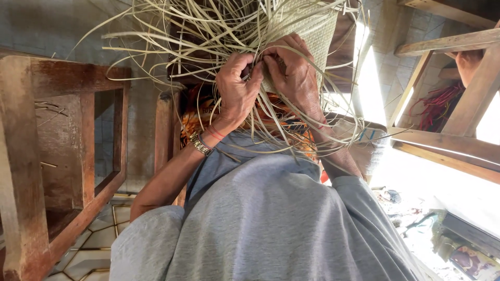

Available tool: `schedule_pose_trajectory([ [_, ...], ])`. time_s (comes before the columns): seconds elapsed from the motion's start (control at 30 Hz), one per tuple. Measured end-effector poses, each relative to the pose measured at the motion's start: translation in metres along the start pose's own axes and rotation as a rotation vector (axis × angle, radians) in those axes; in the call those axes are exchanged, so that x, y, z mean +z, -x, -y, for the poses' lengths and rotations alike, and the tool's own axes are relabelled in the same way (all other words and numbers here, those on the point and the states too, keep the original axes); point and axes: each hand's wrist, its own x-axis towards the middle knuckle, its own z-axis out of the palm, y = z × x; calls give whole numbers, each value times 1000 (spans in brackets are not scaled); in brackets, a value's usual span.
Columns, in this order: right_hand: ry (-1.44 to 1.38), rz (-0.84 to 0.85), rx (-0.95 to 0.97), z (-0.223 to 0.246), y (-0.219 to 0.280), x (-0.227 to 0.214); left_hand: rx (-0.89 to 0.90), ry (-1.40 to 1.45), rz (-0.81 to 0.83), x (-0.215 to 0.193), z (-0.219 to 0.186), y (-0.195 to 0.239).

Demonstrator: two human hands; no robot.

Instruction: The person weaves a basket by hand, interlacing thin dried plant strips into a partially completed basket frame. They repeatedly pull, tuck, and tighten the strips to form the basket's structure.

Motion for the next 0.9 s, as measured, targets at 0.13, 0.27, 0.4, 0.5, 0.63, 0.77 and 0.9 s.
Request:
schedule_pose_trajectory([
  [0.13,-46,55,4,-3,1,-1,-25,-25,15,-1,-3,-2],
  [0.27,-53,114,28,0,1,-4,-149,8,67,-3,-5,-2],
  [0.4,-44,105,-22,-13,3,3,-205,62,92,-2,-3,-3],
  [0.5,52,114,-120,-22,5,5,-214,100,153,-2,-1,-1],
  [0.63,-74,168,36,-19,4,-1,-191,82,186,-1,-1,-1],
  [0.77,-118,195,63,-23,8,-2,-197,94,216,2,11,3],
  [0.9,-88,130,-98,-45,19,9,-150,22,197,0,8,2],
])
